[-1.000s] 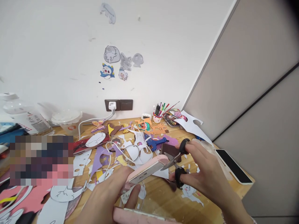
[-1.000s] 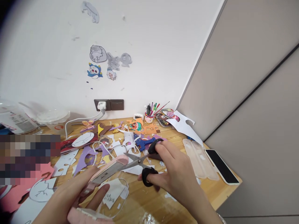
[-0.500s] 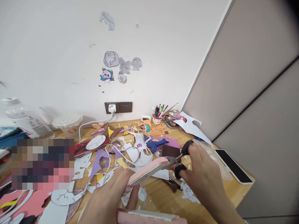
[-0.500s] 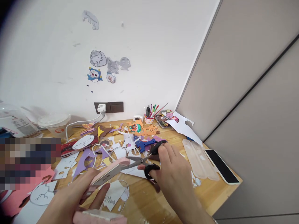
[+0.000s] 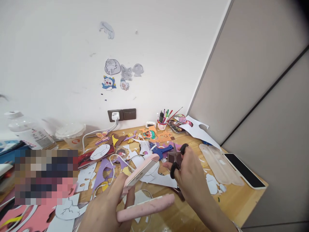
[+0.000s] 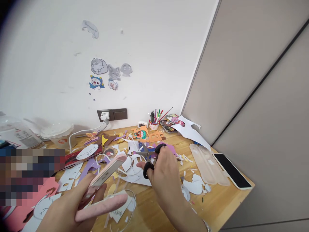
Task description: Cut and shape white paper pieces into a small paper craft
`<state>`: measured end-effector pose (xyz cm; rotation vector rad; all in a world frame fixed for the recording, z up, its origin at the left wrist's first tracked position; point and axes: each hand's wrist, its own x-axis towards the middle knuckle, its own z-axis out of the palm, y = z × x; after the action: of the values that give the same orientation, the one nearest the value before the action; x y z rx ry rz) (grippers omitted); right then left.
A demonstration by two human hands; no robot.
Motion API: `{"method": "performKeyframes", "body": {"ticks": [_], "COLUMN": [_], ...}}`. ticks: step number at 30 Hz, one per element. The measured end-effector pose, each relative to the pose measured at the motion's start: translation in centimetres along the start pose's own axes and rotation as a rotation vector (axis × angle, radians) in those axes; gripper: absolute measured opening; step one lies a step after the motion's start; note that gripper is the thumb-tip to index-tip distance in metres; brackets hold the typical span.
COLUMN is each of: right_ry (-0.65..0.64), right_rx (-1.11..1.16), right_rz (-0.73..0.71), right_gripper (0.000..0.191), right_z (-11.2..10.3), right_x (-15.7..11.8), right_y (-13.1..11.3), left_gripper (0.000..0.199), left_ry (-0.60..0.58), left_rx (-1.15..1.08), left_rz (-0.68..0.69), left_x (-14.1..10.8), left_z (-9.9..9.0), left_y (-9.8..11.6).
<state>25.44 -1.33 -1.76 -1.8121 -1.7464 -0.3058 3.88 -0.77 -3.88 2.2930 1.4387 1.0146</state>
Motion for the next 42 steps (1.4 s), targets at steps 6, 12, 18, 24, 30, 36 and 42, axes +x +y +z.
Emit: {"method": "performKeyframes", "body": {"ticks": [6,12,18,24,30,36,42], "right_ry": [-0.029,-0.026,-0.035,-0.114,-0.292,-0.556,-0.574], "right_rx": [0.009,-0.036,-0.115,-0.053,0.038,0.225,0.237], "right_rz": [-0.118,-0.100,-0.099,-0.068,-0.033,0.045,0.064], "right_gripper": [0.031,0.029,0.027,0.022,0.019,0.021,0.023], "right_z": [0.5,0.2,0.4,0.5,0.1,-1.6,-1.7], "right_x": [-0.4,-0.3,-0.3,-0.6,-0.6,-0.3,-0.3], "right_y": [-0.2,-0.5,-0.5,-0.7,-1.3,-2.5,-2.7], "left_gripper": [0.029,0.021,0.024,0.017,0.009,0.020,0.023], "left_ry": [-0.082,-0.078,-0.003,0.066,0.088,0.148,0.091], "left_rx": [0.011,0.052,0.178,0.383,0.439,0.450,0.469], "left_rz": [-0.120,-0.071,-0.021,0.086,0.130,0.216,0.126], "left_x": [0.2,-0.1,-0.3,-0.3,-0.2,0.5,0.6], "left_z": [-0.5,-0.2,0.1,0.3,0.4,-0.3,-0.7], "left_y": [0.9,0.4,0.2,-0.3,-0.4,-0.2,0.0]}}
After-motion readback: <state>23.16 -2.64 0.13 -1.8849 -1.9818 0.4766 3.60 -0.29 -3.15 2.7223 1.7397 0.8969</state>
